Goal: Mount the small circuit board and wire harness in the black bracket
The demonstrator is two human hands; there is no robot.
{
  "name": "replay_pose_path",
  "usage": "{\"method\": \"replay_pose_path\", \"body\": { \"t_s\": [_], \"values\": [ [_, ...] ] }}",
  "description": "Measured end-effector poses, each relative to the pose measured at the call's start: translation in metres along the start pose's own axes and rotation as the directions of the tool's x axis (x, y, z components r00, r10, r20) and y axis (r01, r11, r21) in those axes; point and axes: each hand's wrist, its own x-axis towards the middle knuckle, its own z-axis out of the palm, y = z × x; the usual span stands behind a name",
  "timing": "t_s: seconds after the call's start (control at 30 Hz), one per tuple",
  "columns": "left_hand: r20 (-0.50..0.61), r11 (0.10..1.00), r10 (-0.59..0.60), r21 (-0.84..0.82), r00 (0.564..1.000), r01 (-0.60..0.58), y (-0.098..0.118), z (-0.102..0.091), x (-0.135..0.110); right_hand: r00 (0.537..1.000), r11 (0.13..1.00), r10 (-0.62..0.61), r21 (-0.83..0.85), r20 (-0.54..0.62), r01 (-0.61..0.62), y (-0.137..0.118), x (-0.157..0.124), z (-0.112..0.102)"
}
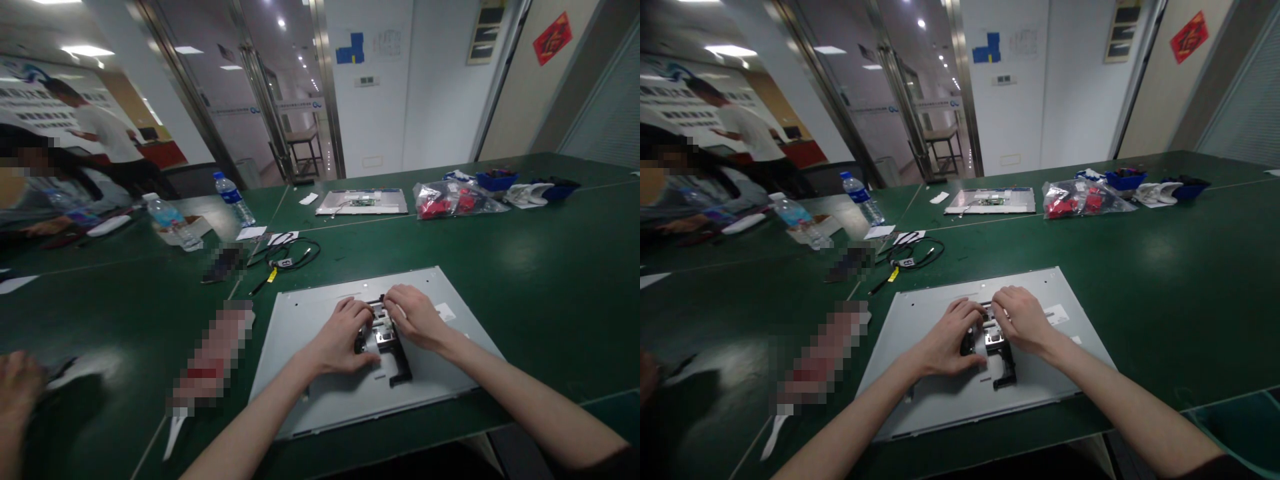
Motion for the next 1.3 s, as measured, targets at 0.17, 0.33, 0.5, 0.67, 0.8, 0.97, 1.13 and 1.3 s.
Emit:
{"method": "replay_pose_path", "body": {
  "t_s": [0.17,0.33,0.5,0.67,0.8,0.97,1.13,1.3],
  "values": [
    [-0.007,1.0,0.007,-0.006,1.0,-0.007,0.001,-0.003,0.0,0.997,0.998,0.057,0.003,-0.052,-0.057,0.005,0.002,-0.003],
    [-0.018,1.0,0.013,0.007,1.0,-0.013,0.0,-0.002,-0.001,0.991,0.996,-0.085,0.034,0.099,0.082,0.002,0.001,0.003],
    [-0.014,1.0,0.01,0.007,1.0,-0.01,-0.001,-0.001,-0.002,0.944,0.959,-0.26,0.166,0.205,0.228,-0.002,-0.002,0.007],
    [-0.02,1.0,-0.016,0.001,1.0,0.016,-0.002,-0.001,-0.002,0.946,0.964,-0.244,0.156,0.211,0.214,-0.002,-0.002,0.007],
    [-0.01,1.0,-0.015,0.015,1.0,0.015,-0.002,0.0,-0.002,0.942,0.959,-0.252,0.189,0.222,0.212,-0.004,0.0,0.005],
    [-0.016,1.0,-0.013,0.02,1.0,0.013,-0.002,0.0,-0.002,0.935,0.952,-0.255,0.235,0.247,0.198,-0.005,0.001,0.005],
    [-0.014,1.0,-0.014,0.022,1.0,0.014,-0.001,-0.001,-0.002,0.936,0.953,-0.242,0.244,0.255,0.18,-0.004,0.001,0.007],
    [-0.012,1.0,-0.006,0.028,1.0,0.007,-0.001,-0.002,-0.002,0.94,0.959,-0.237,0.213,0.246,0.187,-0.003,0.001,0.007]
  ]
}}
